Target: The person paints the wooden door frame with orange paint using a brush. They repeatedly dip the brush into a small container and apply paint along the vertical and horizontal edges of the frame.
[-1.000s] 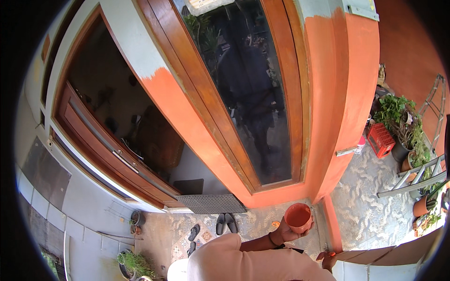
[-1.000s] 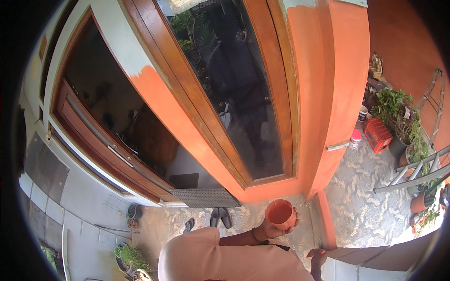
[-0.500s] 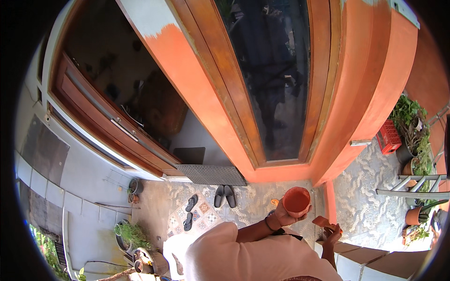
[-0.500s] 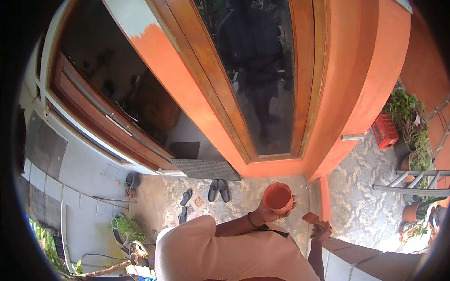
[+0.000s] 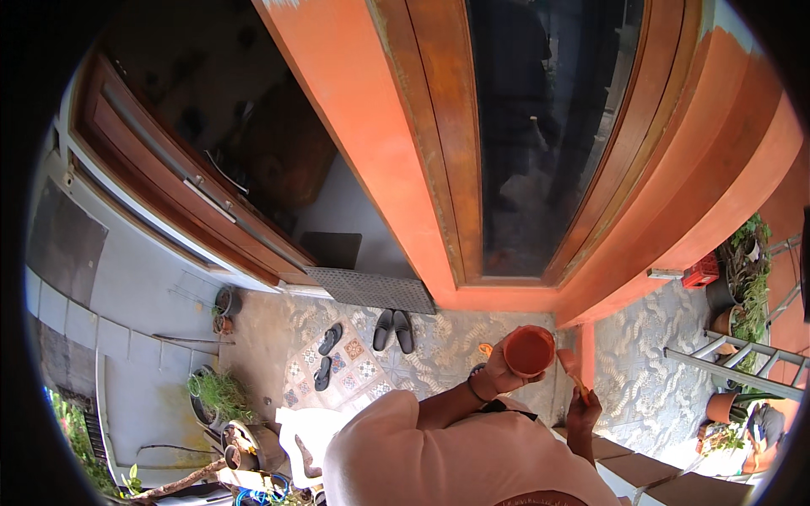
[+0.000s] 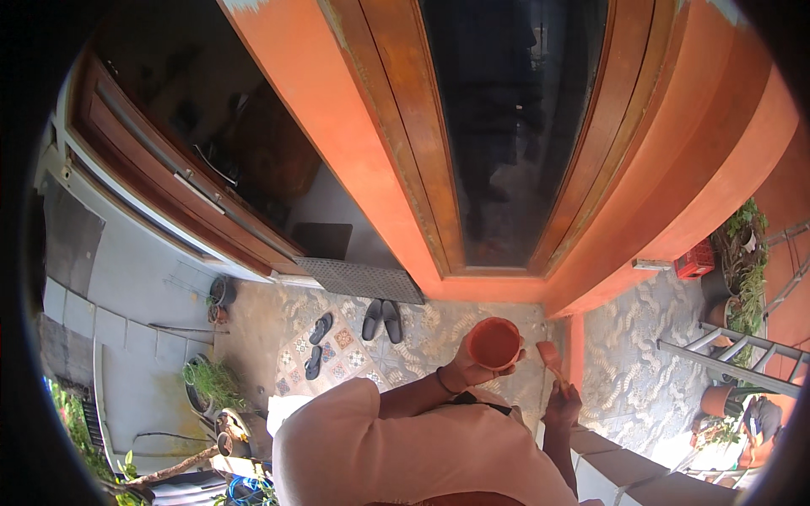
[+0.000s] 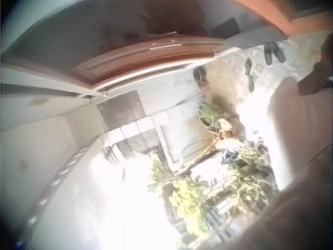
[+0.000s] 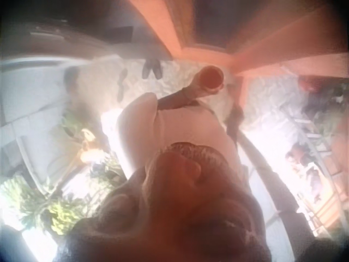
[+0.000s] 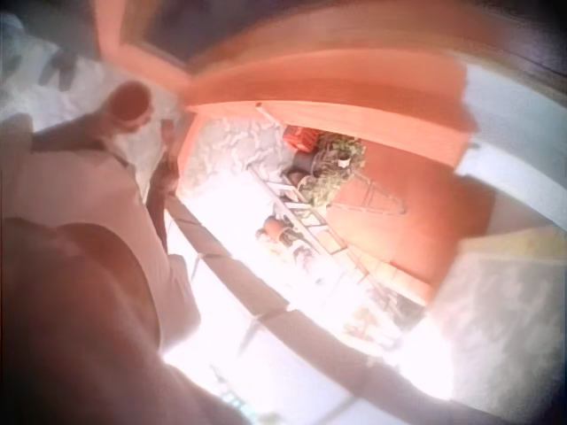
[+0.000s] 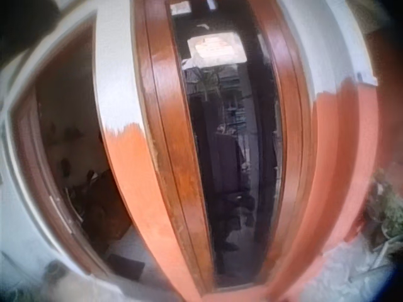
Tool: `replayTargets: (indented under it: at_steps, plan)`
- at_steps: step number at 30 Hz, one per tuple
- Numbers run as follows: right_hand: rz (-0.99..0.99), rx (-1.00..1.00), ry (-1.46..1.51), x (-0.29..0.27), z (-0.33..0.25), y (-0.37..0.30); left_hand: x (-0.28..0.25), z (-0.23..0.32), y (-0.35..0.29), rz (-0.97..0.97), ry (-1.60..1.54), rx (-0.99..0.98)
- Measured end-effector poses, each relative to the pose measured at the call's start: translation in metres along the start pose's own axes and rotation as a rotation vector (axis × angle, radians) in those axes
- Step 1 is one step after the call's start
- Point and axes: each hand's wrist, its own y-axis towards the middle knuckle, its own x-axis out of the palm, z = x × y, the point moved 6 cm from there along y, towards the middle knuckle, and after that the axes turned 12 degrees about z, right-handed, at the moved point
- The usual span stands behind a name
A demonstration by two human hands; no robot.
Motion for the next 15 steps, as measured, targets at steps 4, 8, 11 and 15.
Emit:
replayTargets:
  at_steps: [4, 8, 11, 15]
  plan:
    - [-0.038, 0.093, -0.031, -0.001, 0.025, 0.012, 0.008, 0.026, -0.005, -0.031, -0.018, 0.015]
    - [-0.245, 0.147, -0.349, 0.051, 0.036, -0.015, -0.007, 0.052, -0.012, 0.017, -0.033, 0.074]
    - [-0.307, 0.356, -0.367, 0.095, 0.042, -0.031, -0.007, 0.066, -0.012, 0.052, -0.024, 0.139]
    - [-0.353, 0.263, -0.798, 0.124, 0.043, -0.011, 0.004, 0.068, -0.022, 0.091, 0.000, 0.299]
